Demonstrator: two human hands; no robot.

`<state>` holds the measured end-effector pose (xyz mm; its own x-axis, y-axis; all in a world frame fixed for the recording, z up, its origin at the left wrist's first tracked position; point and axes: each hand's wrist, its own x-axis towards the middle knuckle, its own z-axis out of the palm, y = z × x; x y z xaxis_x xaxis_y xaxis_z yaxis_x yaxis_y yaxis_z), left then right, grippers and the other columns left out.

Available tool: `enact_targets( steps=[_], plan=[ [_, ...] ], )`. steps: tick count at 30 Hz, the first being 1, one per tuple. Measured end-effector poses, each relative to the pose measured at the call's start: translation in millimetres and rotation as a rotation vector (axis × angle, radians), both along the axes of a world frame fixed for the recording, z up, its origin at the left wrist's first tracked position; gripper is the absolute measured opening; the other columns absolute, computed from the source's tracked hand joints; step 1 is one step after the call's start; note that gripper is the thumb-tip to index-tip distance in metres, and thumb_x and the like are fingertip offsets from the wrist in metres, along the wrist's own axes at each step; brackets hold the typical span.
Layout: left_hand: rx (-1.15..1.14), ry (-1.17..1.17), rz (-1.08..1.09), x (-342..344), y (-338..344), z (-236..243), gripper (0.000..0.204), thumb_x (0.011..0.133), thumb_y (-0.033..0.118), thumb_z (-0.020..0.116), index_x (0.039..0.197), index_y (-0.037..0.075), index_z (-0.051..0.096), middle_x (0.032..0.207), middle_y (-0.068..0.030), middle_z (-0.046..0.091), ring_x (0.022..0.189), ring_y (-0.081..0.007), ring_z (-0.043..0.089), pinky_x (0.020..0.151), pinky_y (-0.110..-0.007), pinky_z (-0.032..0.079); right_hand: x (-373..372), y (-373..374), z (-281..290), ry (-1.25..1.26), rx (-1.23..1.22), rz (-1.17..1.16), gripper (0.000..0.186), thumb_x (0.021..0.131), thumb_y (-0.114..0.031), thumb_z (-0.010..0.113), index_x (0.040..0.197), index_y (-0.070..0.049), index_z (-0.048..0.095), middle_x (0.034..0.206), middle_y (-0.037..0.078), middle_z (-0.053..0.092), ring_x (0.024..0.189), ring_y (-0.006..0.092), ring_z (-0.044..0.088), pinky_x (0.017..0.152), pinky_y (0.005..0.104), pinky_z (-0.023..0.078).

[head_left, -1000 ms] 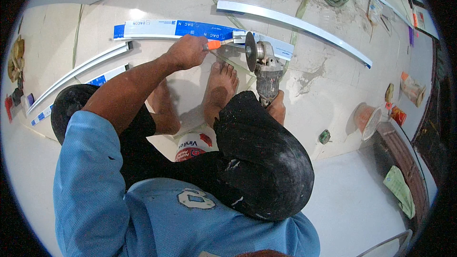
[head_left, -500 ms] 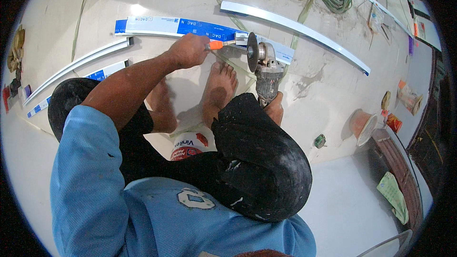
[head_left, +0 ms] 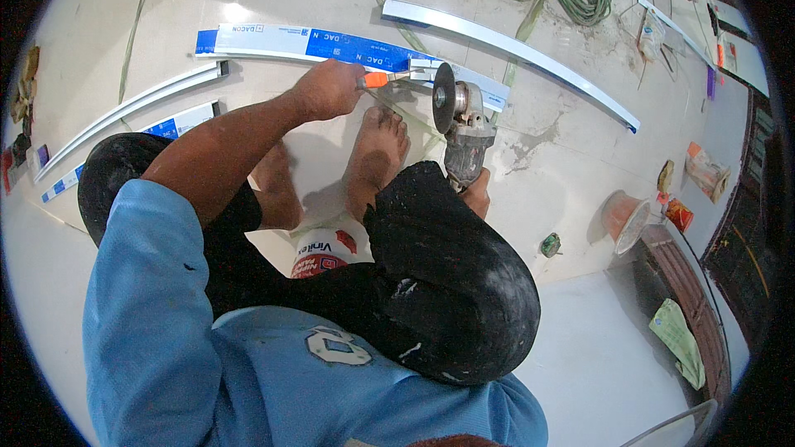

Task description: The person measures and marks a metal profile using a ruler and marker, then cuts it with an angle grinder. They repeat the process on another profile, using a clamp to secure it before cutting.

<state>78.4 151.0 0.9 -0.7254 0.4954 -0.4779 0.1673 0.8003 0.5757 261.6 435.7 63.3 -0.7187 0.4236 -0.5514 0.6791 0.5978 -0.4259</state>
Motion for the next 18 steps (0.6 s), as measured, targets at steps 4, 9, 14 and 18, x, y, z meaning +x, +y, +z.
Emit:
enact_targets(
  steps=[4, 9, 14, 18],
  plan=[
    [-0.007, 0.015, -0.007, 1.7, -1.1, -3.3, 0.026, 0.097, 0.019, 0.07, 0.112, -0.001, 0.075, 0.105, -0.0268, 0.077, 0.102, -0.0458, 0.076, 0.095, -0.055, 0.061, -0.3, -5.0, 8.9, -0.019, -0.003, -0.013, 0.052, 0.098, -0.028, 0.082, 0.13, -0.006, 0.047, 0.106, 0.03, 0.076, 0.104, 0.0486, 0.076, 0.083, 0.057, 0.061],
    [-0.026, -0.009, -0.012, -1.6, 2.0, 6.4, 0.026, 0.097, 0.018, 0.071, 0.113, -0.002, 0.075, 0.107, -0.0269, 0.077, 0.103, -0.0455, 0.076, 0.096, -0.054, 0.061, -0.6, -8.2, 10.4, -0.034, -0.003, -0.023, 0.044, 0.102, -0.028, 0.076, 0.13, -0.007, 0.049, 0.11, 0.028, 0.075, 0.108, 0.0466, 0.076, 0.085, 0.0574, 0.06],
    [-0.03, -0.02, 0.002, -1.0, 3.1, 10.6, 0.027, 0.098, 0.018, 0.072, 0.116, -0.002, 0.075, 0.109, -0.0263, 0.077, 0.106, -0.0434, 0.076, 0.098, -0.053, 0.061, -4.0, -12.2, 4.8, -0.014, 0.022, 0.011, 0.041, 0.103, -0.027, 0.073, 0.131, -0.007, 0.05, 0.112, 0.028, 0.074, 0.11, 0.046, 0.074, 0.086, 0.0571, 0.06],
    [-0.045, -0.061, 0.019, -2.3, 4.8, 13.4, 0.028, 0.099, 0.019, 0.072, 0.118, -0.001, 0.075, 0.11, -0.0258, 0.078, 0.108, -0.042, 0.076, 0.1, -0.052, 0.06, -6.7, -15.8, -0.3, -0.006, 0.044, 0.047, 0.039, 0.104, -0.027, 0.071, 0.131, -0.007, 0.05, 0.114, 0.027, 0.073, 0.112, 0.0455, 0.073, 0.087, 0.057, 0.06]
  ],
)
